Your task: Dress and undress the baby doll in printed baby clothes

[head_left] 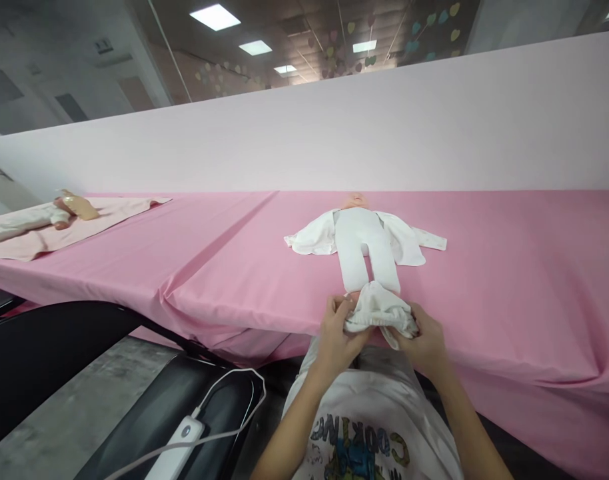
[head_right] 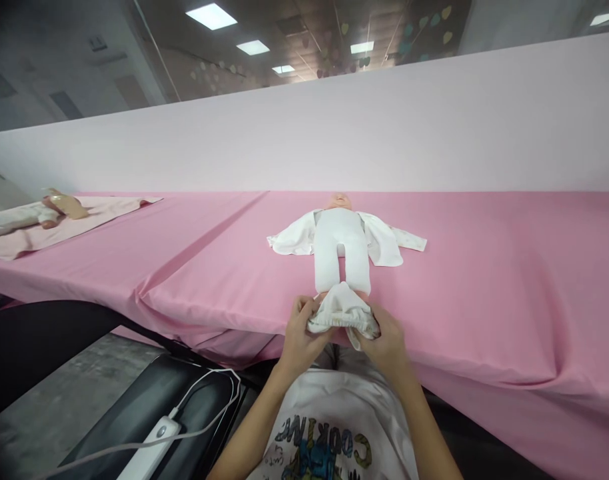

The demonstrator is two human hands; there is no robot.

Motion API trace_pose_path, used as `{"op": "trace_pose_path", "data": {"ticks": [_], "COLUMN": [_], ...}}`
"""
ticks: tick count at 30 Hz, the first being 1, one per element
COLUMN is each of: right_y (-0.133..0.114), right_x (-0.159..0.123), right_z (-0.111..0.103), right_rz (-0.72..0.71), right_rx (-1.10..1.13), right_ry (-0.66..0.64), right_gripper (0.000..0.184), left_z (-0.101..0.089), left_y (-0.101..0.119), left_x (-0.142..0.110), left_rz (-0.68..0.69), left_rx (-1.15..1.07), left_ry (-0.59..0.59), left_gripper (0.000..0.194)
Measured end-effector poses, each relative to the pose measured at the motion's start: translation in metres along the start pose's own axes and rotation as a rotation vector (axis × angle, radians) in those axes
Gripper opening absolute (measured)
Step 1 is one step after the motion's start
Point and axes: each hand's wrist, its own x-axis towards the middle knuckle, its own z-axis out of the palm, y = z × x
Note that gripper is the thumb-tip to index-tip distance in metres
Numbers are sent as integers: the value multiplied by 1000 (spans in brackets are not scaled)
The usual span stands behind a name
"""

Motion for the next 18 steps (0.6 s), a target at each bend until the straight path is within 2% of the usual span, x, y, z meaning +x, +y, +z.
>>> {"op": "trace_pose_path", "data": {"ticks": [4,7,10,13,18], "right_y": [9,13,9,-3,-21], "right_x": [-16,-25,-30,-31,-29], "right_z": [20,34,39,37,27], "right_rz": [-356,-478,-412,-278,16], "right_rx": [-103,-144,-169,-39,256], "right_ry": [315,484,516,427,280], "right_gripper": [14,14,16,20,31], "left_z": [14,21,24,25,24], "left_y": [0,-5,-9,-10,-6], "left_x": [-14,-19,-18,-14,-9], "left_rz": [95,235,290,274,327], "left_rx": [7,-17,-58,-84,-115], "left_ry": [172,287,333,288,238], "left_gripper": [11,4,12,15,10]}}
